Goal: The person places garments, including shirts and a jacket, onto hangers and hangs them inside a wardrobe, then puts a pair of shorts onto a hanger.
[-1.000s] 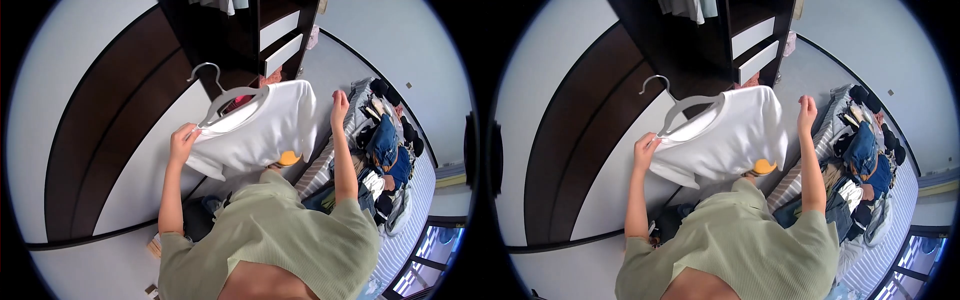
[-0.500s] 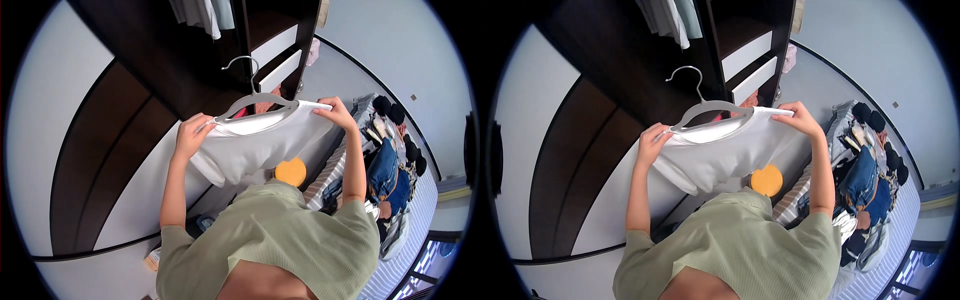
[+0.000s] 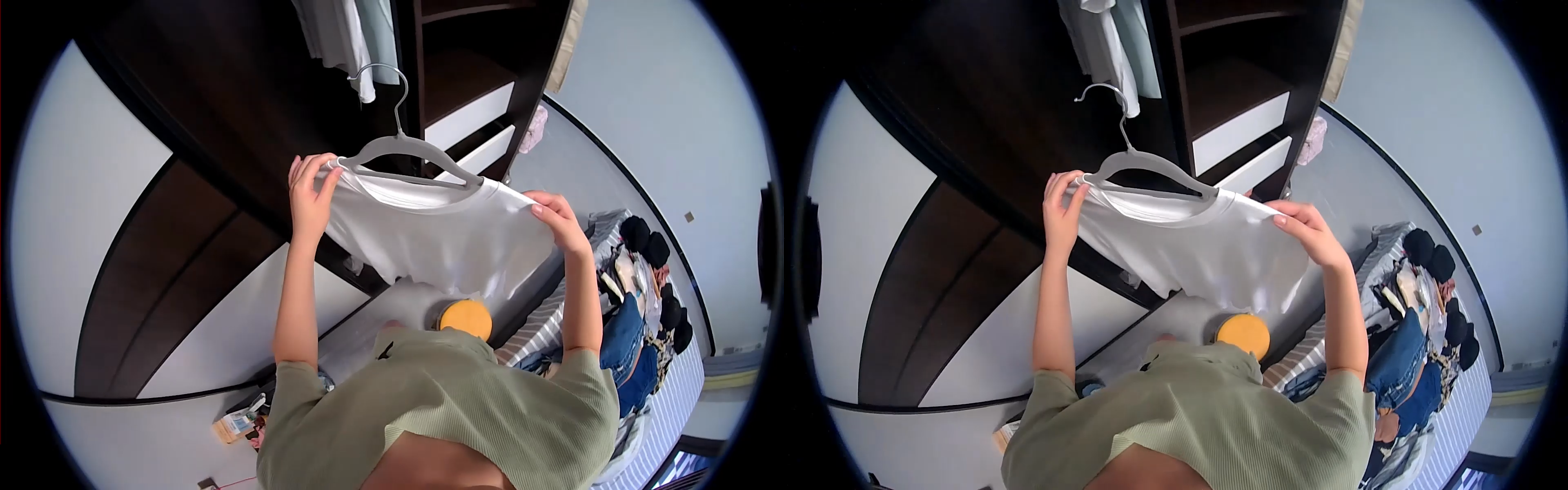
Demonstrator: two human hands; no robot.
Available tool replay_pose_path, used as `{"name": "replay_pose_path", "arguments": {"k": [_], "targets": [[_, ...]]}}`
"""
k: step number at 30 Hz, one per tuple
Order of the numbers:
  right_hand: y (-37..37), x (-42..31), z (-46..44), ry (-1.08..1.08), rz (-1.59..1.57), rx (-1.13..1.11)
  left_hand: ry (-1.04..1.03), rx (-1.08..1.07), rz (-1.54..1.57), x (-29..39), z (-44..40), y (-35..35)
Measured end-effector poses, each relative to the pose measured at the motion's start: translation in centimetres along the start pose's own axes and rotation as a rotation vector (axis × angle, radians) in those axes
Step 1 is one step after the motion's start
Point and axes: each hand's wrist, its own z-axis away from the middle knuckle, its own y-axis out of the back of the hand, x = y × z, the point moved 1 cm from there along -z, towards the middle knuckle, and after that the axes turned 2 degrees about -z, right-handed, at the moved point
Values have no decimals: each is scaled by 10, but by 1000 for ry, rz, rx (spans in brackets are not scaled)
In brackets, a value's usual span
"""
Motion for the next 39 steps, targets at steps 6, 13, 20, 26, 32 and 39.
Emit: {"name": "replay_pose_path", "arguments": {"k": [6,13,20,26,32,39], "targets": [[-25,-13,-26,-46,-160,101,110,64,-102,-7,-32,-3],[-70,-29,-65,-30,-177,221,9,-21,-245,24,-57,5],[-119,-25,-114,-20,-271,347,-53,-180,-62,44,-62,18],[-152,-26,-148,102,-324,215,-180,-149,-140,63,-62,27],[-165,-36,-190,221,-466,136,-199,-187,-198,64,-76,20],[-162,-65,-235,287,-559,113,-86,-189,18,56,-103,6]]}}
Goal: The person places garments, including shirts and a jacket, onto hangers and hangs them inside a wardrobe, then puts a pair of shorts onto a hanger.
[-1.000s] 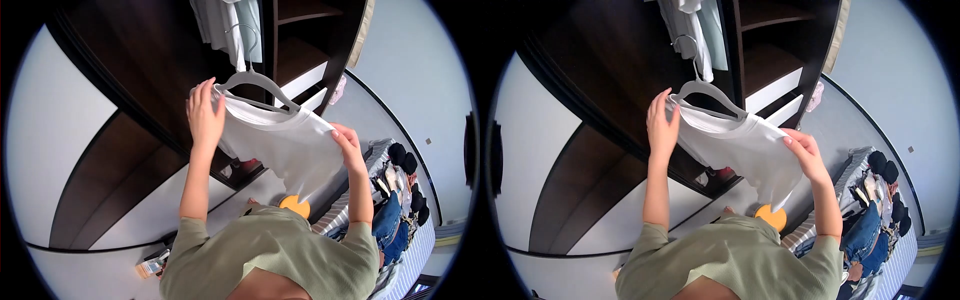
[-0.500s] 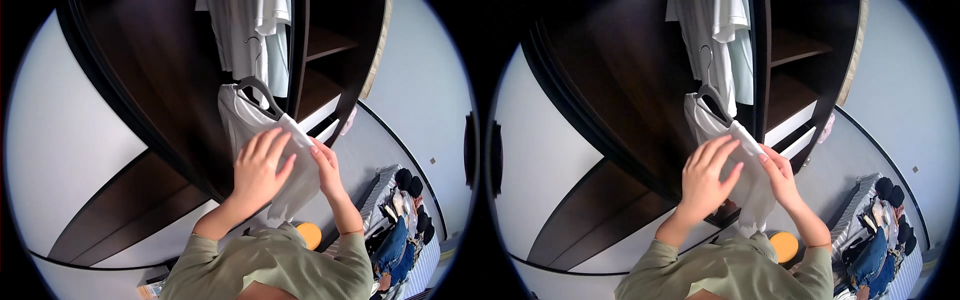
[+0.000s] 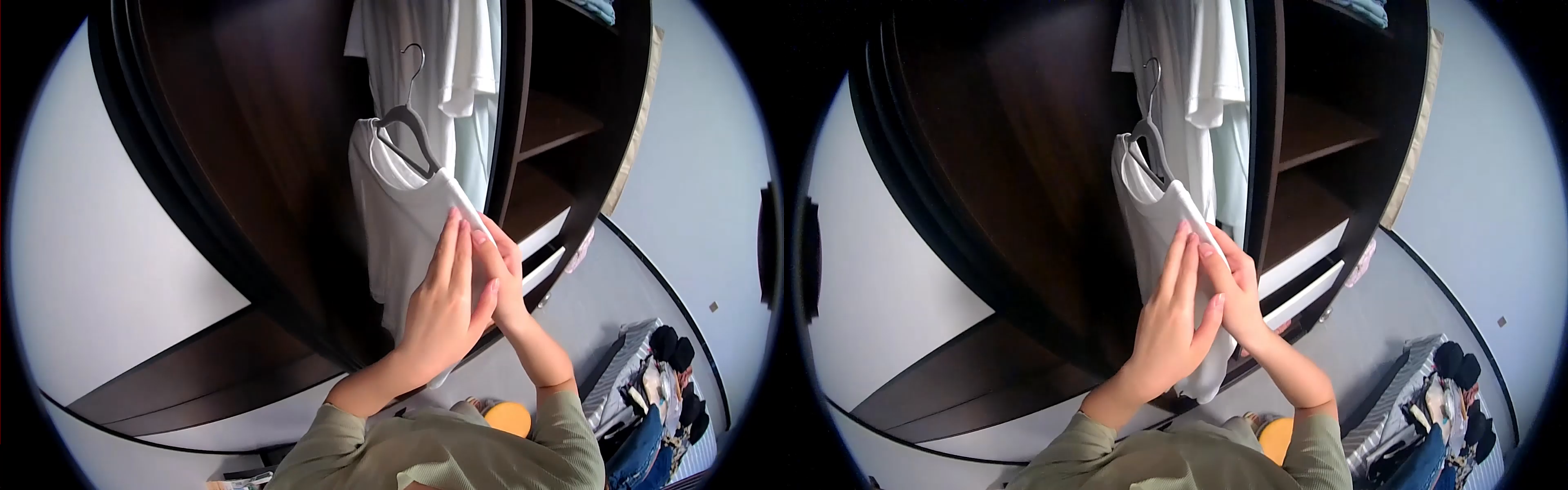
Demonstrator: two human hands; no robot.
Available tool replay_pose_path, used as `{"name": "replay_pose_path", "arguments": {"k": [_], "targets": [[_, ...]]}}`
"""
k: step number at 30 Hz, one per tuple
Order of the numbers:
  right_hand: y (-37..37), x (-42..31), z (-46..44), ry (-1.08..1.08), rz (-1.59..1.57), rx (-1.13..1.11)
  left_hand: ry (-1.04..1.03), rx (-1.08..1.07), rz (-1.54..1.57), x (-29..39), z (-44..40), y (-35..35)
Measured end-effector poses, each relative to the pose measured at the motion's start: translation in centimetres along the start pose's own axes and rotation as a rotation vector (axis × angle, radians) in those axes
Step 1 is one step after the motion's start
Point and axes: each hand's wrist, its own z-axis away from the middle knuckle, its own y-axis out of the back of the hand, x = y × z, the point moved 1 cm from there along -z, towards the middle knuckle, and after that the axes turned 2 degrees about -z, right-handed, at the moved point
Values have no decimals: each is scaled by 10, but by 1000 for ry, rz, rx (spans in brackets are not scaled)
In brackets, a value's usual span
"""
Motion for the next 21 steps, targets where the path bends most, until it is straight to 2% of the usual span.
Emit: {"name": "replay_pose_path", "arguments": {"k": [3,8,12,14,15,19,21], "targets": [[-6,-4,-19,20,-97,3,-53,135,-18,-1,-18,-6],[2,-22,-56,103,-49,-99,-69,269,-135,12,-57,-13],[11,-45,-94,173,-56,-184,-91,344,-100,23,-94,-15],[-5,-74,-103,199,-102,-205,-148,399,-78,24,-116,-14],[-2,-83,-114,306,20,-291,-174,424,-67,24,-127,-14],[-17,-108,-131,358,36,-244,-348,546,-51,11,-159,-19],[-13,-116,-139,437,42,-295,-406,598,-60,17,-171,-20]]}}
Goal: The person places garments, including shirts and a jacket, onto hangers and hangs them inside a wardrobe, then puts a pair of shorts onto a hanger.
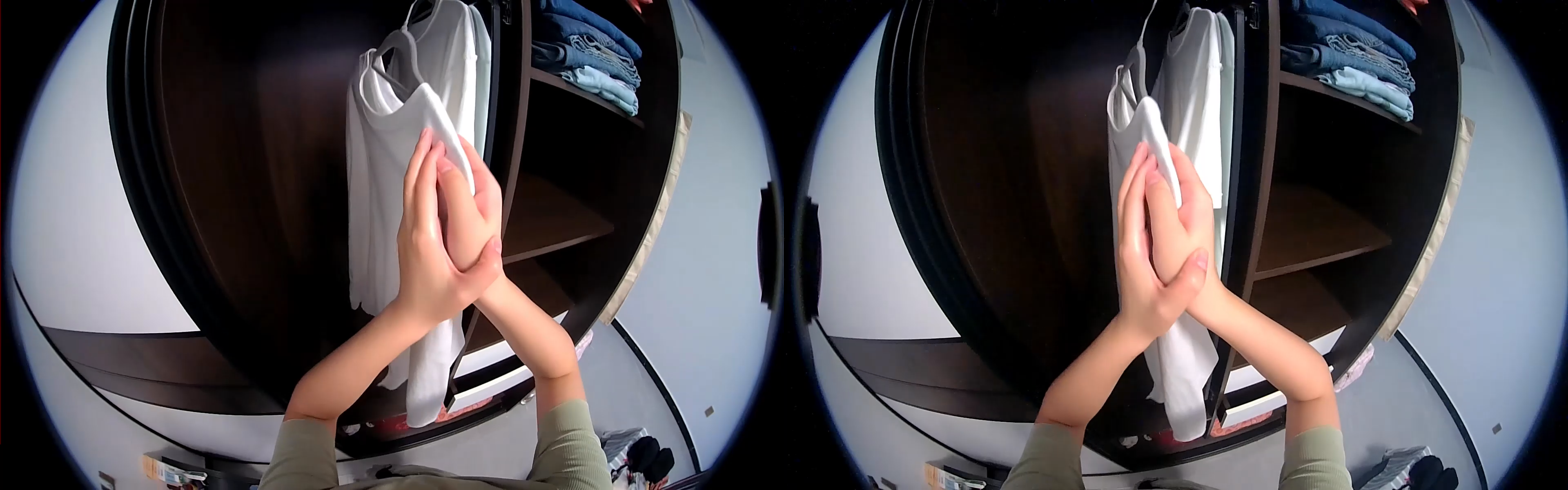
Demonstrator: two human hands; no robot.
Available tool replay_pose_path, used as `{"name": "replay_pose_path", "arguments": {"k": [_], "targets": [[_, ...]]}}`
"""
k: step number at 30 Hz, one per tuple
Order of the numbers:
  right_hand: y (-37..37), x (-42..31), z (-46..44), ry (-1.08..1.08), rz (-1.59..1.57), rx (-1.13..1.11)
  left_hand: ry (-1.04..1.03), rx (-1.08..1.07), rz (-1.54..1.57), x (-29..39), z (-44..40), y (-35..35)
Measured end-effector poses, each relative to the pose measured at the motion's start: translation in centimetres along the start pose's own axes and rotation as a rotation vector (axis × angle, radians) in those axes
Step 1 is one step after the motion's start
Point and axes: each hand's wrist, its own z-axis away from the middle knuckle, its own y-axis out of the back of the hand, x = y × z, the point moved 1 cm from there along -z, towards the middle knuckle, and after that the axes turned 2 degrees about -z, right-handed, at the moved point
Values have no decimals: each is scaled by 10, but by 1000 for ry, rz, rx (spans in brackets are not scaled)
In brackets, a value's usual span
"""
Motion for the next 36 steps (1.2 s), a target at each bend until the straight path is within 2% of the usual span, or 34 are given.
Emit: {"name": "replay_pose_path", "arguments": {"k": [1,4,6,7,9,11,14,18,29,32,36], "targets": [[5,-3,-5,74,12,-57,-46,11,32,3,-8,-3],[0,-11,-27,146,147,8,-144,50,98,-10,-35,-10],[-2,-10,-44,241,129,23,-35,32,137,-5,-48,-12],[-2,-7,-53,152,-31,11,24,11,161,-9,-55,-10],[-2,-6,-69,180,35,2,-28,20,148,-16,-63,-9],[-5,-4,-82,214,82,10,11,13,229,-43,-79,-15],[-7,2,-103,142,-14,-59,51,49,242,-49,-94,-13],[-16,22,-140,231,-55,0,14,44,254,-81,-119,-7],[-17,37,-261,299,121,-36,35,94,283,-141,-203,-18],[-18,15,-273,181,123,-89,79,121,285,-148,-227,-21],[-11,20,-302,69,65,-87,142,97,326,-152,-244,-25]]}}
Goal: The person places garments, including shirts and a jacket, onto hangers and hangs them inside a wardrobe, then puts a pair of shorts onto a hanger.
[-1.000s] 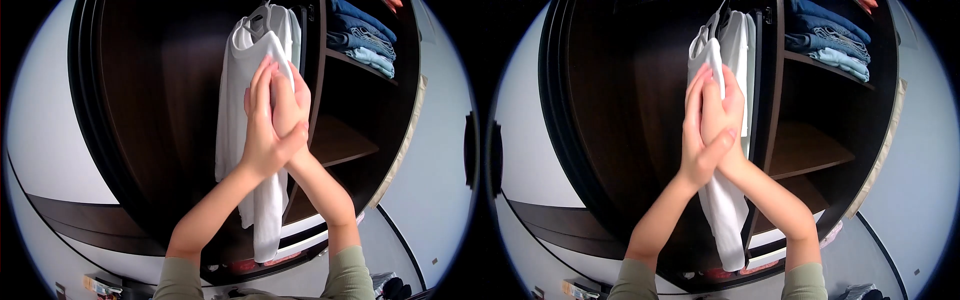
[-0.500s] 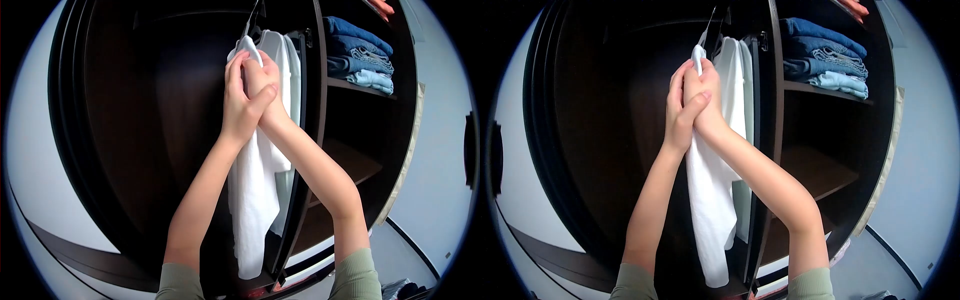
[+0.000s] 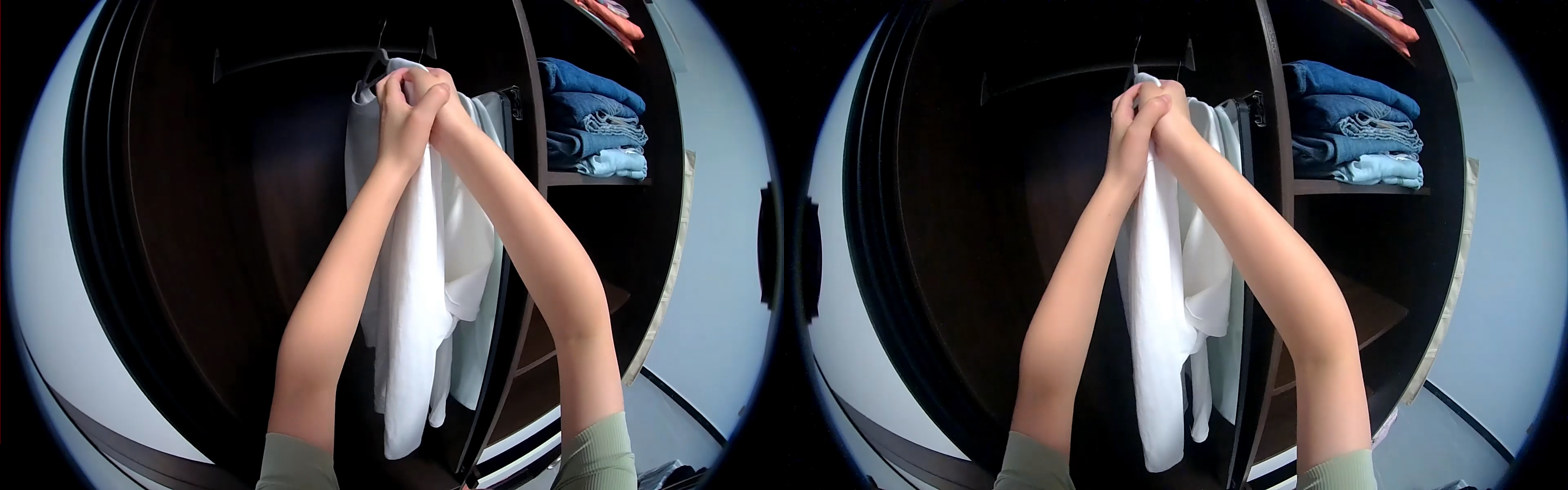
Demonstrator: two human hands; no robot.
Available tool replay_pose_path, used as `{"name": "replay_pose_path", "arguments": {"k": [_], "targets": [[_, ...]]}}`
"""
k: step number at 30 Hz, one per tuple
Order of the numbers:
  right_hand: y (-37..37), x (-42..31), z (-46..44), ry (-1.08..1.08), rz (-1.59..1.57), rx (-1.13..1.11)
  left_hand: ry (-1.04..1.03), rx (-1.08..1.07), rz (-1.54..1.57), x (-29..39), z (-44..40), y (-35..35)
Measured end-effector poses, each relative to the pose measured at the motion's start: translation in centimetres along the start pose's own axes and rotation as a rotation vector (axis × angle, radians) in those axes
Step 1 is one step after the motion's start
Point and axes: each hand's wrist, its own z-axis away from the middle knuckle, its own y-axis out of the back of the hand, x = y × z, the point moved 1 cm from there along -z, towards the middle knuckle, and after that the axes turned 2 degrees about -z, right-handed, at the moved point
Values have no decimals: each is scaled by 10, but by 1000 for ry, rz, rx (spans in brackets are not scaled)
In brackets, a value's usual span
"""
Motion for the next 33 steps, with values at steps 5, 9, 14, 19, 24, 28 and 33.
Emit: {"name": "replay_pose_path", "arguments": {"k": [5,9,14,19,24,28,33], "targets": [[8,20,-15,1,57,124,35,-3,16,-11,0,-7],[27,13,-14,-47,187,66,88,-35,60,-21,-4,-11],[39,7,-17,-61,323,102,64,54,81,-44,-8,-27],[35,16,-17,173,810,167,233,-148,340,-35,4,-16],[27,6,21,437,1035,171,113,-66,270,-37,18,-15],[30,5,45,598,1188,149,19,-45,131,-33,37,-20],[34,6,83,717,1058,213,-92,19,99,-6,69,-17]]}}
